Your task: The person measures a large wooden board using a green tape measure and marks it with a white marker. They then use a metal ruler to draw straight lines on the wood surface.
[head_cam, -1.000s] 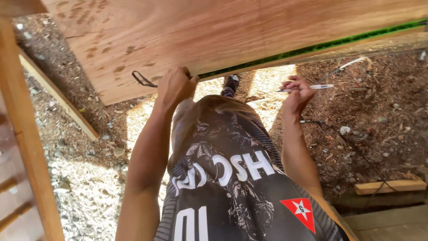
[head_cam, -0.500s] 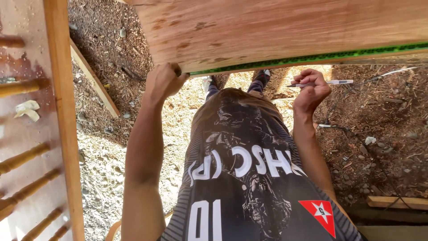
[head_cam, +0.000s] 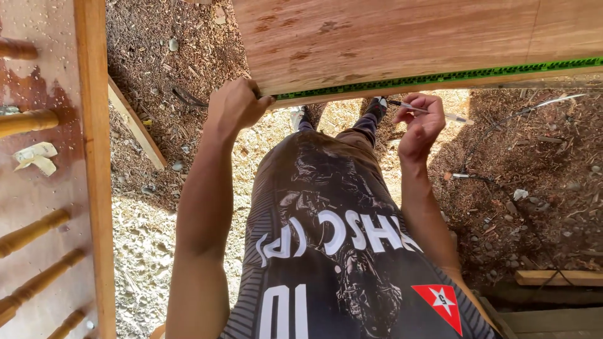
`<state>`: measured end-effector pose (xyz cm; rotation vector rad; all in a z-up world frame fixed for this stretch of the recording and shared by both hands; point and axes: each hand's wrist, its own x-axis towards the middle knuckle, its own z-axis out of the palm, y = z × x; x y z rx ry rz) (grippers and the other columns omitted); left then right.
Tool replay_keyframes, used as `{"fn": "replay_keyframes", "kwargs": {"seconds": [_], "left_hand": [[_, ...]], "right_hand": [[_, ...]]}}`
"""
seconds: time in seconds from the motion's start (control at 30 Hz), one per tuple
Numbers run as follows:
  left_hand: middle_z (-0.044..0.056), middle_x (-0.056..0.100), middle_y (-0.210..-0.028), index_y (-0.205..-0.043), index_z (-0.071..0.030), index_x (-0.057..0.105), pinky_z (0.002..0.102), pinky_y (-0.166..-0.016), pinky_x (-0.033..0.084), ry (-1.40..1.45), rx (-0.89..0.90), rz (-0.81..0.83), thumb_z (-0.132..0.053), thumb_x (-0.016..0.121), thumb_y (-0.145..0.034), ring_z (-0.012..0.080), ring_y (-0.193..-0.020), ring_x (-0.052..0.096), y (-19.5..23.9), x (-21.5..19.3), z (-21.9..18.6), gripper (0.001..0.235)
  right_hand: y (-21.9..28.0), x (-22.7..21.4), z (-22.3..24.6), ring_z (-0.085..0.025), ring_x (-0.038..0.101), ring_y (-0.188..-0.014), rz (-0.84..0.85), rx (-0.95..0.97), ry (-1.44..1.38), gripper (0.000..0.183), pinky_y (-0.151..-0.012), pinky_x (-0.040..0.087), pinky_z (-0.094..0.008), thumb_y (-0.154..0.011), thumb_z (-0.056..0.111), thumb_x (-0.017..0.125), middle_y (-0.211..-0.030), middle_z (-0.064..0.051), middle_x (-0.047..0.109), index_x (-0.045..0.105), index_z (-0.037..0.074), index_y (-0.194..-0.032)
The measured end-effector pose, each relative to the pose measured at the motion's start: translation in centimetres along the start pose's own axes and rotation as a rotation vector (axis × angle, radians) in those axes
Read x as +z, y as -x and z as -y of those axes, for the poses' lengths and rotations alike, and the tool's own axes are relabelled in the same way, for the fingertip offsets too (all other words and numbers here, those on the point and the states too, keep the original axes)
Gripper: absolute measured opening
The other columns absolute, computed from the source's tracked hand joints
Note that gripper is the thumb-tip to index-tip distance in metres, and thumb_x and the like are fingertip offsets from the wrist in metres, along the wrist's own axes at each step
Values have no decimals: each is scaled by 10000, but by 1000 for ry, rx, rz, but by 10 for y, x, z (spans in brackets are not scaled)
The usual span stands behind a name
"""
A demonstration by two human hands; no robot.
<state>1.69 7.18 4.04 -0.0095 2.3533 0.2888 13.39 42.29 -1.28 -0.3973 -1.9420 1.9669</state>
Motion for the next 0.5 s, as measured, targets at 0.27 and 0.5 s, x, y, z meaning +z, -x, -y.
{"fn": "replay_keyframes", "kwargs": {"seconds": [0.27, 0.5], "left_hand": [[121, 740, -832, -1046, -128, 762, 353, -633, 519, -12, 28, 21, -479, 634, -1030, 258, -731, 691, -2, -3, 22, 374], [80, 767, -1009, -1264, -168, 695, 566, -982, 412, 6, 38, 69, -458, 583, -1055, 275, -1013, 708, 16, -19, 4, 375]], "right_hand": [[45, 47, -10, -188, 702, -757, 44, 7, -129, 828, -651, 644, -271, -760, 824, 635, -1030, -206, 635, 578, 0, -808], [46, 50, -2, -292, 754, -852, 113, -4, -70, 844, -752, 670, -360, -762, 823, 612, -1056, -258, 653, 628, -20, -802]]}}
